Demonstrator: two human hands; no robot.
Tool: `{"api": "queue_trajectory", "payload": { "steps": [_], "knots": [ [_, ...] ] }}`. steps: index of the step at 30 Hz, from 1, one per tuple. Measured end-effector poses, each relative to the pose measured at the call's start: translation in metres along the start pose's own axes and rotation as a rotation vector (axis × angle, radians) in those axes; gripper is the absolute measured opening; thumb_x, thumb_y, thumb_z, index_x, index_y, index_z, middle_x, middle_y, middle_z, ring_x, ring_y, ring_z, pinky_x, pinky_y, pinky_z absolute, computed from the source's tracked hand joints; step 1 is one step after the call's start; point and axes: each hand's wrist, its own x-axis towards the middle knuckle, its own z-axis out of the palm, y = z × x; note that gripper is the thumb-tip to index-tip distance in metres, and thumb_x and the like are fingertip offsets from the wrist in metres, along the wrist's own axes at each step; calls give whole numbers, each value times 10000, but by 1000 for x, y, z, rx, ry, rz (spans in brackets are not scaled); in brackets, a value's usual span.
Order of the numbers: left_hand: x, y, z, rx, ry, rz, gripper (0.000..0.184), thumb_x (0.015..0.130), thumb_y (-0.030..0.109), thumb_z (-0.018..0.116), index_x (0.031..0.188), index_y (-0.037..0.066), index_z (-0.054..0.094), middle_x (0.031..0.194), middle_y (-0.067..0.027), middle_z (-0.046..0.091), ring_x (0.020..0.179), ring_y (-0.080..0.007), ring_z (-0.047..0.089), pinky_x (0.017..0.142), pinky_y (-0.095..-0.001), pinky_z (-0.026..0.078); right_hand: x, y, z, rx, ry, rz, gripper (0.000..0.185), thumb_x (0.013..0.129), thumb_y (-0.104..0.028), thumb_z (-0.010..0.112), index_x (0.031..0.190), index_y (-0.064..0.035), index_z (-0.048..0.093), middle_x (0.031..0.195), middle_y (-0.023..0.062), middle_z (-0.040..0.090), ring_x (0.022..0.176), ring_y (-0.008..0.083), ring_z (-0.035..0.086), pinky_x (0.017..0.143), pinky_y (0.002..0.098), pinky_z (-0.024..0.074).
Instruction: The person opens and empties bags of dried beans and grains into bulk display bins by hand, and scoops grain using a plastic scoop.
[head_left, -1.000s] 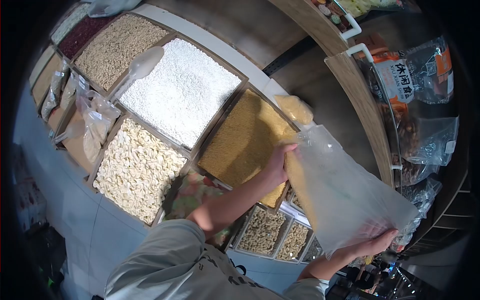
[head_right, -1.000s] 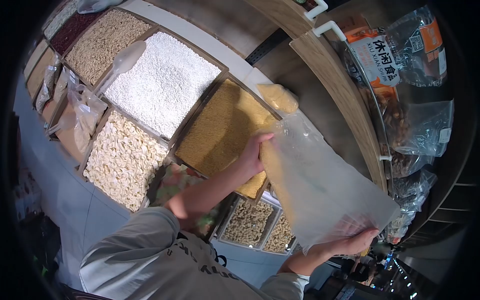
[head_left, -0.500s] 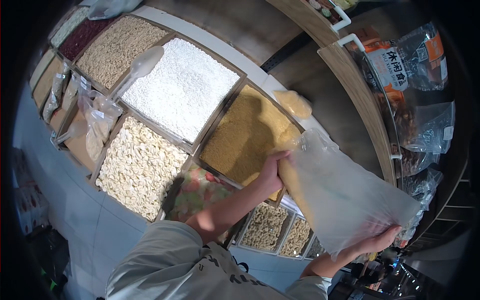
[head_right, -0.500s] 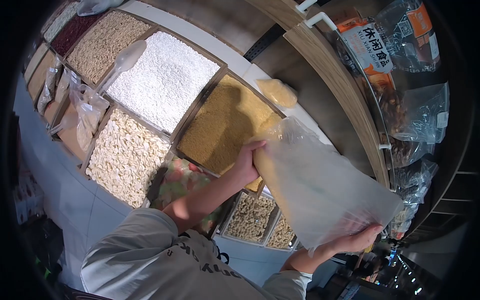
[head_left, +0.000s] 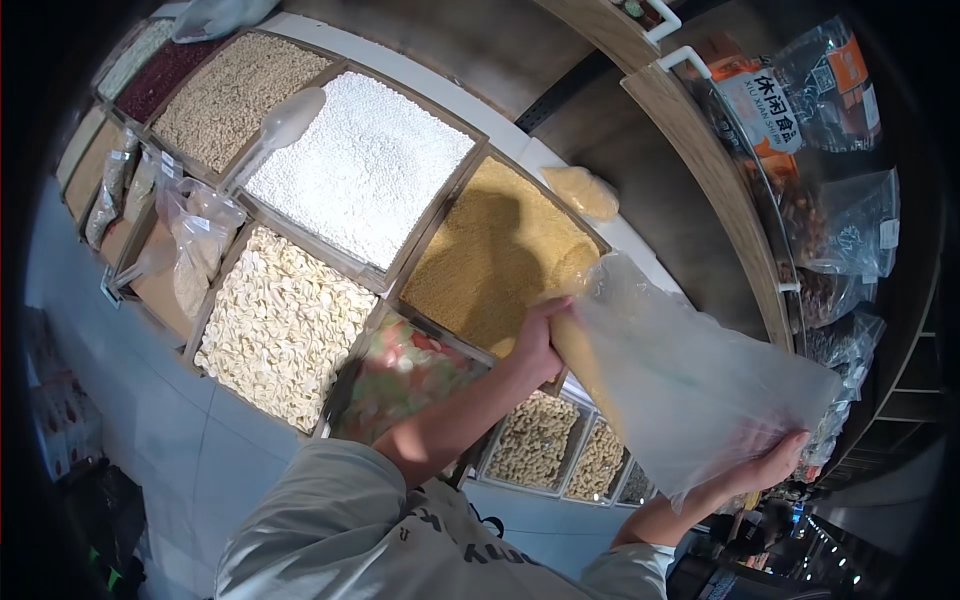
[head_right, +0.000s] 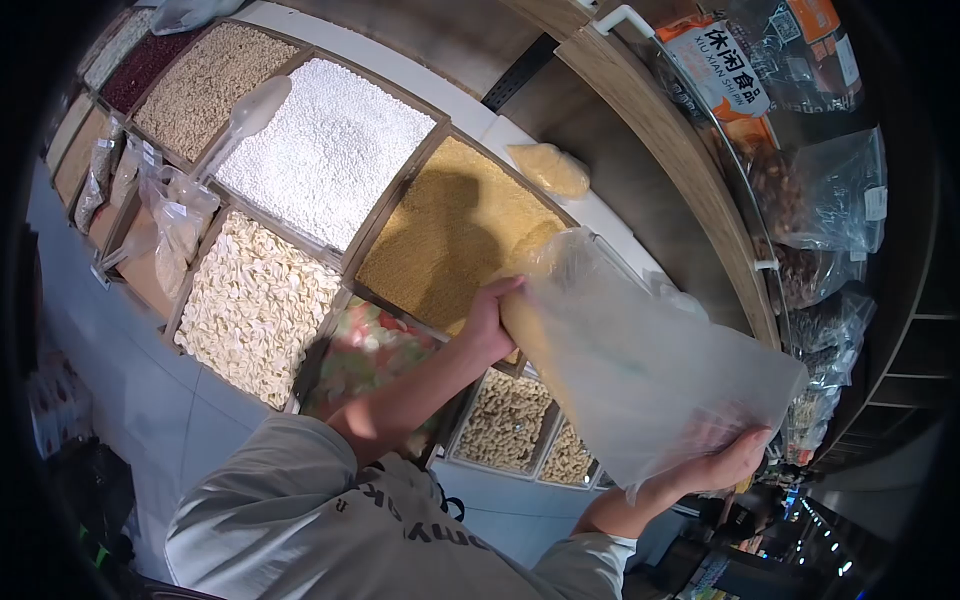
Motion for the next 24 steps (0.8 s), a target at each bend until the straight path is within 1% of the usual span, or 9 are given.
{"api": "queue_trajectory", "payload": {
  "steps": [2, 4, 7, 8, 10, 11, 13, 20, 24],
  "knots": [
    [-5, 4, -5, -19, 20, 24, 90, 814, 156, 649, 839, 108, 576, 748, -12, 574, 720, -177, 591, 742, -346, 511, -2, 0, 2, 99, -12, 14, 381, 996, -292, 480, 1096, 55, 604, 969, 129, 658, 780, 179, 652, 645, 271, 547],
    [-4, 7, -17, -40, -17, 48, 245, 826, 164, 625, 1037, 55, 566, 994, -83, 614, 943, -249, 606, 913, -447, 493, -1, 2, -1, 53, -91, 11, 371, 993, -277, 490, 1111, 57, 600, 992, 133, 655, 827, 179, 648, 687, 289, 551],
    [-10, 14, -24, -55, -23, 91, 302, 830, 166, 617, 1100, 48, 548, 1050, -101, 606, 1008, -282, 595, 967, -485, 462, -5, 1, 11, 102, -140, -31, 362, 989, -272, 508, 1115, 54, 600, 1008, 128, 655, 853, 171, 642, 701, 287, 545],
    [-12, 16, -25, -60, -24, 99, 302, 830, 166, 617, 1100, 48, 548, 1050, -101, 606, 1008, -282, 595, 967, -485, 462, -5, 2, 12, 106, -149, -30, 362, 989, -272, 508, 1115, 54, 600, 1008, 128, 655, 853, 171, 642, 701, 287, 545],
    [-26, 23, -14, -81, -12, 135, 132, 815, 150, 644, 914, 102, 570, 818, -21, 581, 778, -181, 595, 768, -358, 519, -3, 6, 12, 72, -251, -51, 375, 986, -290, 521, 1133, 47, 594, 1013, 119, 657, 846, 161, 642, 681, 273, 537],
    [-24, 26, -19, -86, -15, 145, 132, 815, 150, 644, 914, 102, 570, 818, -21, 581, 778, -181, 595, 768, -358, 519, -4, 6, 14, 78, -260, -51, 375, 986, -290, 521, 1133, 47, 594, 1013, 119, 657, 846, 161, 642, 681, 273, 537],
    [-21, 32, -29, -80, -100, 157, 333, 823, 167, 618, 1128, 52, 546, 1082, -104, 609, 1050, -294, 588, 974, -502, 450, -7, 6, 20, 112, -270, -47, 392, 983, -319, 526, 1121, 40, 603, 995, 104, 661, 827, 154, 641, 661, 261, 530],
    [-36, 39, -17, -100, -74, 167, 357, 826, 174, 614, 1155, 54, 541, 1102, -104, 608, 1064, -297, 581, 981, -509, 443, -11, -3, 31, 130, -324, -6, 366, 980, -333, 536, 1058, 13, 624, 911, 74, 655, 727, 123, 617, 591, 243, 506],
    [-34, 38, -24, -111, -64, 153, 355, 832, 173, 609, 1157, 49, 537, 1107, -105, 608, 1066, -296, 580, 986, -505, 437, -18, -10, 37, 123, -236, 5, 333, 975, -335, 546, 986, -12, 628, 840, 39, 635, 667, 97, 593, 546, 227, 484]
  ]
}}
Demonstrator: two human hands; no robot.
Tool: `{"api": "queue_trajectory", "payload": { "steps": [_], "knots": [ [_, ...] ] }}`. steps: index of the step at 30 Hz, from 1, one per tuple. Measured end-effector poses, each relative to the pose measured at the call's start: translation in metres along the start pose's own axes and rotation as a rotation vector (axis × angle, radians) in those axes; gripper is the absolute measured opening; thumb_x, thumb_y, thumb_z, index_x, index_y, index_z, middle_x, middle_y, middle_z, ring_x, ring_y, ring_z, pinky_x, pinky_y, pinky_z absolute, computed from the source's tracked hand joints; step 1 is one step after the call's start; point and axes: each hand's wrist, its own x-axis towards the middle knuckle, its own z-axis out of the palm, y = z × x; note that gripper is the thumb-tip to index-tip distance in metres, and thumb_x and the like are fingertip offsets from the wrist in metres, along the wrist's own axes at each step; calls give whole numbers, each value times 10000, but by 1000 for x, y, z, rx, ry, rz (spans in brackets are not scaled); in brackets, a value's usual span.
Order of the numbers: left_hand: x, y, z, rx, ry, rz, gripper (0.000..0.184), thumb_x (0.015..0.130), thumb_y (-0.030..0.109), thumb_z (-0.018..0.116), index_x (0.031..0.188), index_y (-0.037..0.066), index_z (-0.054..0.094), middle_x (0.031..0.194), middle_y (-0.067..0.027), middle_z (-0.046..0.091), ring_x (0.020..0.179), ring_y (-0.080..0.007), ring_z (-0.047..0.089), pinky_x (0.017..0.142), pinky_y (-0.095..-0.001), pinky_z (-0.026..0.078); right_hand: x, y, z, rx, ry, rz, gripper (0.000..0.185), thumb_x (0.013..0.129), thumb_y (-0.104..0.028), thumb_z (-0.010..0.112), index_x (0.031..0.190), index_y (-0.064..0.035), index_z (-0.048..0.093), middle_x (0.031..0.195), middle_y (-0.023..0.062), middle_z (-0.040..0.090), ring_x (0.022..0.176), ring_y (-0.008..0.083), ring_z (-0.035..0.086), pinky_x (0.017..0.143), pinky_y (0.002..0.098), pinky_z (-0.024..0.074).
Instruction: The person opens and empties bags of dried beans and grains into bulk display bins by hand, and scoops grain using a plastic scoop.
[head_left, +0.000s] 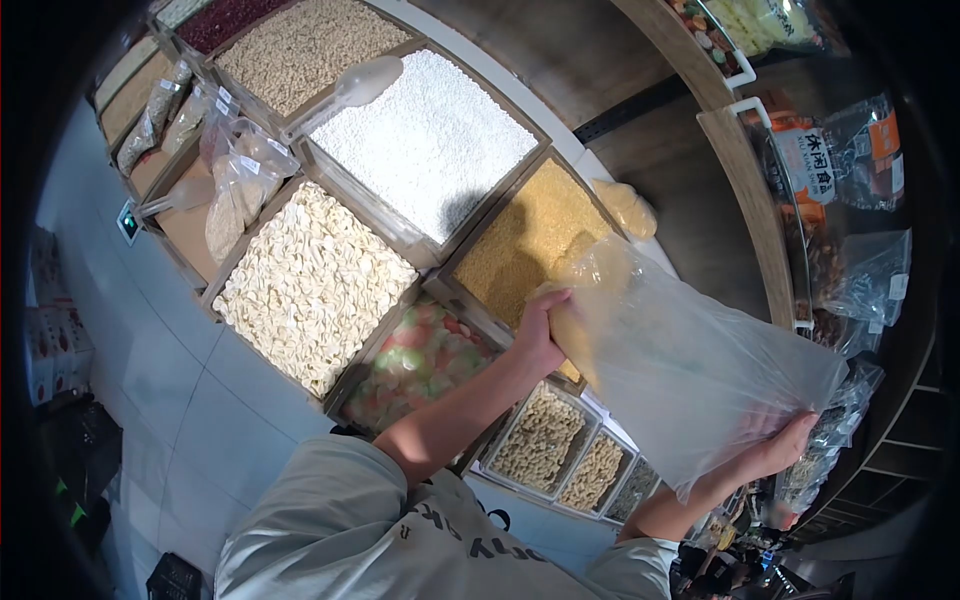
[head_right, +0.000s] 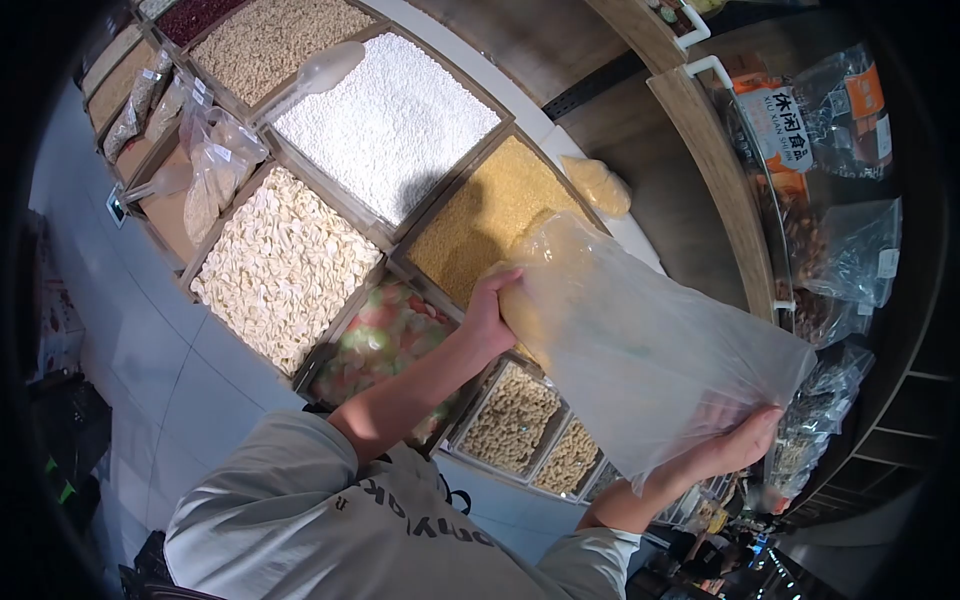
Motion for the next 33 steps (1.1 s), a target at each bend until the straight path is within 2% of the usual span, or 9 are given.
{"api": "queue_trajectory", "payload": {
  "steps": [4, 11, 13, 14, 16, 22, 29, 31, 33],
  "knots": [
    [-1, -6, -8, 2, 39, 25, 328, 842, 166, 598, 1143, 50, 541, 1105, -105, 608, 1062, -295, 582, 980, -500, 439, 3, 6, -13, -24, 5, 42, 317, 975, -335, 546, 934, -31, 627, 816, 17, 623, 646, 77, 576, 532, 217, 476],
    [-14, -17, -10, -27, 54, 30, 296, 850, 149, 585, 1129, 59, 544, 1105, -98, 607, 1068, -285, 579, 982, -494, 438, 6, 11, -23, -61, 48, 11, 311, 983, -323, 535, 943, -30, 631, 815, 15, 623, 651, 70, 573, 531, 211, 468],
    [-15, -19, -12, -6, 69, 23, 299, 851, 150, 585, 1133, 60, 539, 1114, -96, 603, 1078, -282, 574, 985, -493, 435, 6, 7, -30, -40, -117, 19, 317, 982, -321, 537, 966, -20, 635, 814, 23, 631, 656, 76, 583, 533, 212, 466],
    [-14, -21, -14, -6, 69, 22, 299, 851, 150, 585, 1133, 60, 539, 1114, -96, 603, 1078, -282, 574, 985, -493, 435, 5, 7, -28, -40, -117, 19, 317, 982, -321, 537, 966, -20, 635, 814, 23, 631, 656, 76, 583, 533, 212, 466],
    [-14, -25, -19, -19, 41, 17, 302, 854, 155, 584, 1135, 56, 537, 1122, -97, 600, 1085, -282, 572, 988, -493, 434, 0, 5, -20, -57, 14, -11, 321, 985, -320, 531, 991, -18, 639, 806, 36, 637, 622, 69, 570, 505, 208, 443],
    [-14, -34, -24, 10, 31, -1, 299, 865, 165, 577, 1135, 43, 536, 1118, -99, 602, 1076, -277, 575, 982, -476, 442, 2, 10, -44, -46, -45, 24, 350, 982, -335, 529, 1021, -5, 637, 834, 55, 647, 639, 97, 591, 525, 220, 470],
    [-18, -46, -20, 25, 87, -13, 295, 853, 150, 593, 1124, 46, 543, 1088, -82, 609, 1050, -261, 587, 965, -462, 458, 1, 12, -58, -62, 55, 51, 358, 974, -346, 540, 1054, -9, 632, 860, 62, 653, 684, 115, 618, 550, 227, 489],
    [-19, -51, -16, 36, 103, 1, 172, 848, 165, 614, 999, 92, 580, 922, -29, 613, 868, -208, 609, 796, -366, 507, 3, 13, -66, -58, 8, 56, 357, 969, -355, 547, 1049, -18, 632, 864, 59, 653, 684, 114, 614, 548, 228, 485],
    [-16, -55, -19, 28, 102, -15, 175, 846, 161, 615, 1002, 89, 579, 922, -28, 612, 862, -206, 607, 786, -357, 507, 2, 10, -66, -59, 29, 62, 353, 968, -357, 548, 1041, -22, 633, 860, 56, 651, 679, 111, 610, 542, 226, 478]
  ]
}}
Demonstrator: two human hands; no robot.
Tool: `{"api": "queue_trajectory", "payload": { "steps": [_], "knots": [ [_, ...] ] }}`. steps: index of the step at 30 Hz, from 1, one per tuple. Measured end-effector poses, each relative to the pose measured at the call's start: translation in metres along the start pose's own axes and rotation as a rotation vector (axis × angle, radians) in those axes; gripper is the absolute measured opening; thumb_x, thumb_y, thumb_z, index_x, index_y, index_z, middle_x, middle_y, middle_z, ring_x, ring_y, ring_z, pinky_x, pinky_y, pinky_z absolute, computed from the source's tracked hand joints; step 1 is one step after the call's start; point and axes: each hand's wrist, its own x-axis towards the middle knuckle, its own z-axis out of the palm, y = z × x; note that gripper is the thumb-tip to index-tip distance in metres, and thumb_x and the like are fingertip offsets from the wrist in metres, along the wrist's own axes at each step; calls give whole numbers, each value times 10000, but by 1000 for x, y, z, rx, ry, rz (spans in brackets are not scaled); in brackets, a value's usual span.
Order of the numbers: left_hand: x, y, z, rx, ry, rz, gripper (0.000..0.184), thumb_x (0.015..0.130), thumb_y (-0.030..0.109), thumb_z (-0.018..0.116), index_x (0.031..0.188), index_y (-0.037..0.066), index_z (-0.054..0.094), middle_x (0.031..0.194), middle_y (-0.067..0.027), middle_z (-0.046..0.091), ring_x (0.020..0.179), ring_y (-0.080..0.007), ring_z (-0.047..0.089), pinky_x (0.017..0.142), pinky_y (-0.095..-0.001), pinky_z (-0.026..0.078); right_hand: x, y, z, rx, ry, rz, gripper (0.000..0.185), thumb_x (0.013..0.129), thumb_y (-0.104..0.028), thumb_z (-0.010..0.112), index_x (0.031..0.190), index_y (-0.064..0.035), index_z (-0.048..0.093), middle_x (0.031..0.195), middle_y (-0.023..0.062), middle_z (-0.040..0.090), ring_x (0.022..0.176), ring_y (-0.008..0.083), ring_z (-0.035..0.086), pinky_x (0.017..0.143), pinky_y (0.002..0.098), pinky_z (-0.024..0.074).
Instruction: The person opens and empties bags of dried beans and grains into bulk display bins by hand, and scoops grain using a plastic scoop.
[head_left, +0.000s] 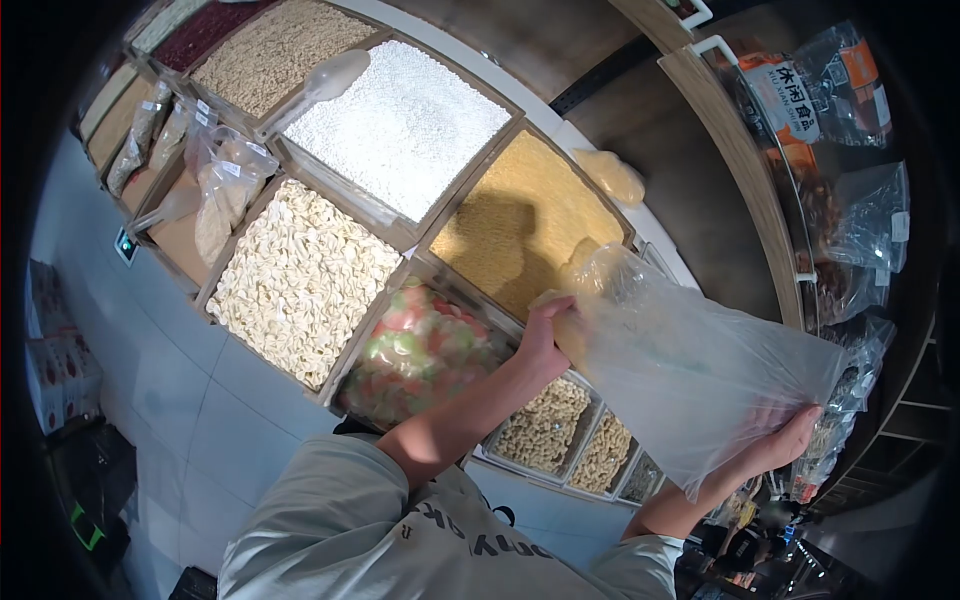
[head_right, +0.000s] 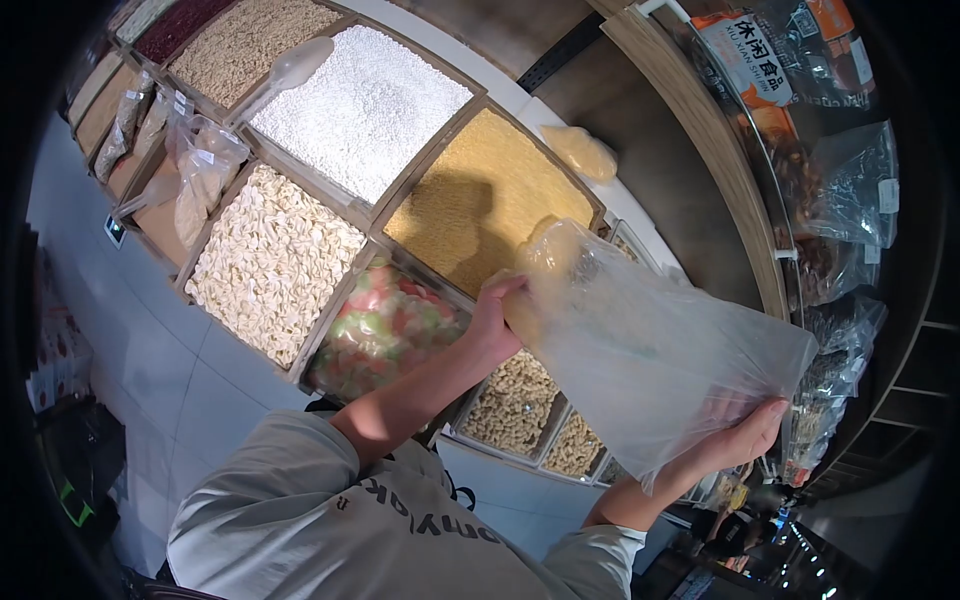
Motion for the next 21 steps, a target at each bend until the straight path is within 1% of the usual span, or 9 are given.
{"api": "queue_trajectory", "payload": {
  "steps": [2, 4, 7, 8, 14, 17, 19, 20, 21],
  "knots": [
    [4, -4, -4, -8, -1, -16, 179, 845, 156, 617, 1005, 87, 577, 922, -27, 610, 857, -204, 605, 776, -347, 507, 0, -3, -1, -1, 21, 6, 349, 967, -359, 549, 1033, -26, 634, 856, 54, 650, 675, 107, 605, 537, 224, 472],
    [7, -7, -9, 7, -6, -47, 275, 841, 137, 608, 1096, 59, 541, 1063, -61, 606, 1034, -242, 587, 956, -438, 467, 0, -4, -5, 10, -13, 7, 334, 967, -352, 550, 1018, -33, 635, 851, 47, 647, 666, 99, 595, 528, 218, 459],
    [14, -16, -15, 7, 40, -46, 281, 843, 146, 611, 1103, 63, 541, 1073, -61, 602, 1054, -245, 579, 964, -436, 462, -3, -9, 2, -3, 104, 9, 317, 968, -337, 553, 1015, -34, 635, 839, 43, 645, 650, 89, 587, 517, 208, 450],
    [16, -18, -17, 8, 40, -50, 281, 843, 146, 611, 1103, 63, 541, 1073, -61, 602, 1054, -245, 579, 964, -436, 462, -1, -8, -1, -6, 107, 8, 317, 968, -337, 553, 1015, -34, 635, 839, 43, 645, 650, 89, 587, 517, 208, 450],
    [17, -30, -14, 22, 58, -87, 277, 842, 166, 623, 1090, 63, 557, 1103, -73, 605, 1073, -258, 574, 985, -437, 448, 11, 1, -22, -15, 25, -35, 304, 974, -310, 547, 1009, -21, 634, 834, 47, 647, 629, 81, 580, 506, 208, 447],
    [19, -37, -16, 31, 78, -65, 265, 838, 163, 625, 1074, 58, 567, 1095, -78, 613, 1067, -263, 580, 994, -433, 443, 14, 4, -26, -19, -5, -50, 313, 979, -308, 538, 1008, -10, 631, 837, 52, 649, 620, 83, 579, 499, 209, 444],
    [16, -41, -14, 26, 95, -59, 139, 850, 156, 608, 969, 89, 580, 909, -25, 601, 873, -188, 590, 821, -348, 491, 10, -1, -16, -33, 99, -41, 322, 980, -310, 535, 1007, -4, 632, 831, 54, 650, 609, 83, 577, 497, 203, 442],
    [15, -43, -14, 26, 97, -62, 139, 850, 156, 608, 969, 89, 580, 909, -25, 601, 873, -188, 590, 821, -348, 491, 11, 0, -18, -36, 100, -40, 322, 980, -310, 535, 1007, -4, 632, 831, 54, 650, 609, 83, 577, 497, 203, 442],
    [14, -45, -14, 27, 105, -61, 124, 847, 155, 612, 949, 93, 582, 884, -22, 597, 836, -180, 589, 779, -335, 495, 12, 0, -20, -46, 85, -38, 324, 981, -310, 534, 1004, -2, 634, 830, 55, 651, 614, 83, 579, 502, 202, 445]
  ]
}}
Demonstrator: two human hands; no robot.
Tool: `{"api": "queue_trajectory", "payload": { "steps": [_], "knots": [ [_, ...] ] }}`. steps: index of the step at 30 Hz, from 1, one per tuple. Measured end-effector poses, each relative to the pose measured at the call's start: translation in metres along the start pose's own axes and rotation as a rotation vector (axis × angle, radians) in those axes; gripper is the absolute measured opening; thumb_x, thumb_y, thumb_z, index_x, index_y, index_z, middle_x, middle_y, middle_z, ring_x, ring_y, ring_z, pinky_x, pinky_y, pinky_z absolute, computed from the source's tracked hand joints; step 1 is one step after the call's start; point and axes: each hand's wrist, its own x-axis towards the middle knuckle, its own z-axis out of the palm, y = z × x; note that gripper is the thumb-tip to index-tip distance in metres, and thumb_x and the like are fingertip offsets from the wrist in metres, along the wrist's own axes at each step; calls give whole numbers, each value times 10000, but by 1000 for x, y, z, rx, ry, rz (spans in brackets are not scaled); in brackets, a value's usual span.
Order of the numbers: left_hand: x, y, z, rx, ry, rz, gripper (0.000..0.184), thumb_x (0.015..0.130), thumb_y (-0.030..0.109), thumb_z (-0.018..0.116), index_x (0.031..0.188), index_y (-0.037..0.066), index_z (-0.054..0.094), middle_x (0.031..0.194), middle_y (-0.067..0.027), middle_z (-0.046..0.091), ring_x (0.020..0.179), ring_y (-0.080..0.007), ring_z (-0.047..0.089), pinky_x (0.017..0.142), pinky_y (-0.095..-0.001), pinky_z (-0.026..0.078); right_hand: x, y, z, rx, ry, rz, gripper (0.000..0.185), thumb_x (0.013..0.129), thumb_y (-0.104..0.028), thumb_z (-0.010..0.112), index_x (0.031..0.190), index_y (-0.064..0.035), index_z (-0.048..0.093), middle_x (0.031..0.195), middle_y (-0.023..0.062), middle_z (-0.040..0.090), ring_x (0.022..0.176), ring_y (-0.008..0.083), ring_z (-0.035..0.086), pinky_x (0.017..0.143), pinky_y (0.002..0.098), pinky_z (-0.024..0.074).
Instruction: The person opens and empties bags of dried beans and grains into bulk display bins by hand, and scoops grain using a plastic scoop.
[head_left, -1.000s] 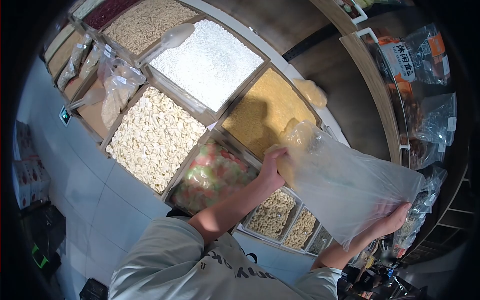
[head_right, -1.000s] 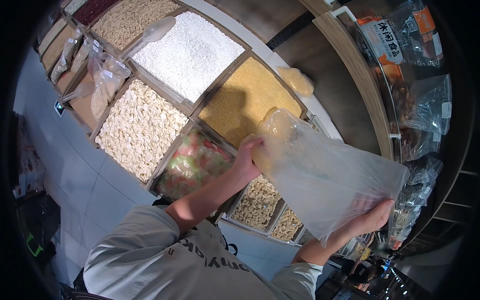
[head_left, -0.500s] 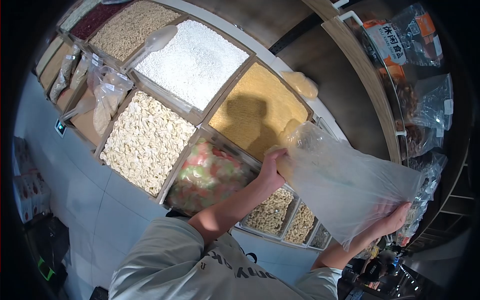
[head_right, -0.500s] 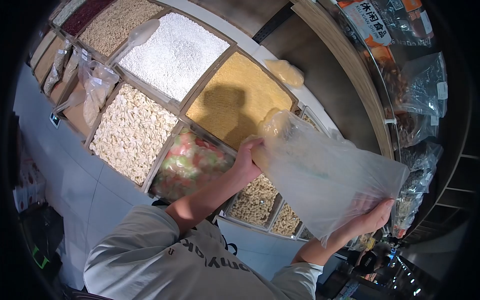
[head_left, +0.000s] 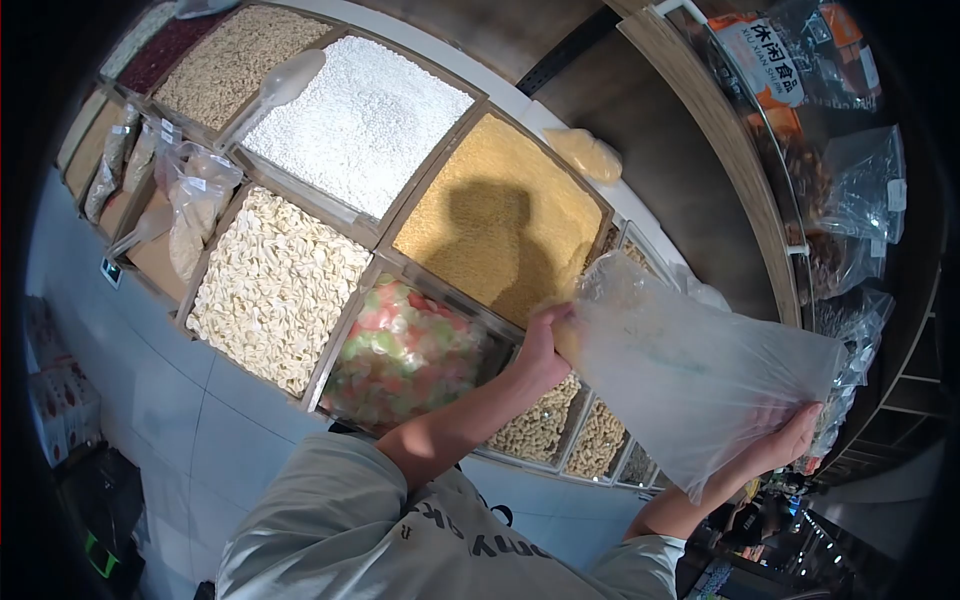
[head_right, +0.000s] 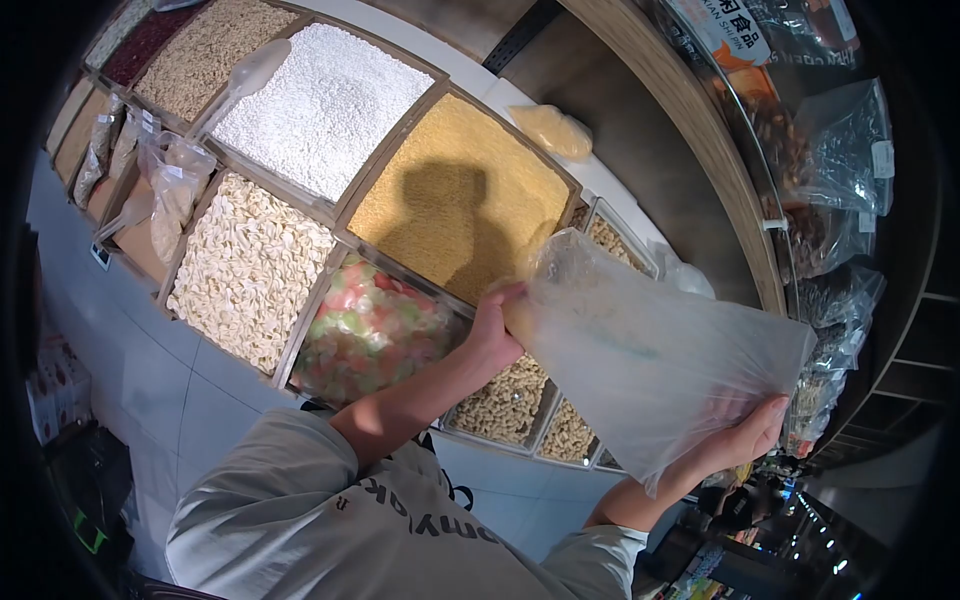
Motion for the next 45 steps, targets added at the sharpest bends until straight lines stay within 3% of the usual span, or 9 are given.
{"api": "queue_trajectory", "payload": {
  "steps": [4, 11, 14, 17, 20, 25, 31, 41, 45],
  "knots": [
    [8, -7, -19, 33, -53, -4, 176, 846, 168, 596, 1000, 85, 580, 952, -54, 617, 877, -215, 606, 784, -378, 514, 2, 3, -1, -4, 19, 10, 326, 981, -308, 535, 997, 0, 639, 839, 62, 657, 631, 87, 593, 517, 205, 454],
    [10, -16, -27, 20, -20, -48, 171, 834, 175, 608, 980, 91, 576, 905, -34, 607, 842, -195, 605, 734, -352, 521, 3, 7, -9, -30, 29, 29, 323, 981, -306, 536, 1005, 0, 638, 864, 68, 663, 666, 98, 616, 532, 212, 475],
    [6, -18, -23, -5, 22, -51, 174, 835, 178, 615, 980, 90, 576, 878, -32, 601, 802, -182, 602, 703, -330, 519, 4, 4, -6, -22, 55, -14, 319, 979, -297, 540, 1012, 4, 638, 875, 66, 661, 672, 97, 615, 532, 208, 474],
    [1, -16, -14, -34, -38, -76, 126, 794, 168, 664, 850, 103, 572, 755, -9, 552, 662, -159, 555, 598, -282, 485, 13, 4, -13, -75, -1, 56, 324, 976, -293, 542, 1091, -3, 628, 979, 62, 658, 788, 120, 630, 641, 231, 515],
    [4, -11, -6, -29, 22, -70, 125, 804, 175, 654, 866, 97, 578, 772, -11, 561, 674, -166, 564, 616, -283, 503, 22, 3, -7, -68, -79, -17, 326, 982, -280, 531, 1074, 13, 639, 956, 55, 657, 791, 108, 624, 645, 231, 511],
    [27, 2, 2, -63, -76, -15, 223, 869, 213, 589, 1025, 54, 580, 970, -79, 624, 890, -222, 623, 804, -368, 532, 28, -10, 24, -112, -158, -103, 326, 988, -281, 520, 1032, 13, 654, 884, 33, 646, 739, 78, 582, 610, 214, 468],
    [26, 33, 57, -68, -203, 0, 325, 910, 242, 532, 1167, 45, 545, 1155, -121, 599, 1098, -265, 572, 971, -418, 459, 35, -32, 76, -60, -260, -105, 271, 992, -226, 504, 958, 6, 641, 728, -45, 544, 602, 7, 430, 508, 175, 302],
    [54, 61, 73, -132, -277, 26, 417, 959, 318, 440, 1278, 55, 500, 1265, -115, 545, 1170, -294, 520, 1014, -469, 404, 47, -44, 140, 29, -420, -191, 262, 997, -188, 503, 941, 26, 642, 799, -15, 589, 688, 18, 479, 602, 167, 373],
    [43, 69, 83, -151, -265, 50, 473, 955, 437, 453, 1278, 93, 494, 1250, -89, 543, 1155, -263, 519, 994, -445, 418, 46, -50, 156, -16, -453, -195, 256, 986, -198, 535, 851, 2, 620, 714, -66, 499, 641, 5, 387, 555, 173, 292]
  ]
}}
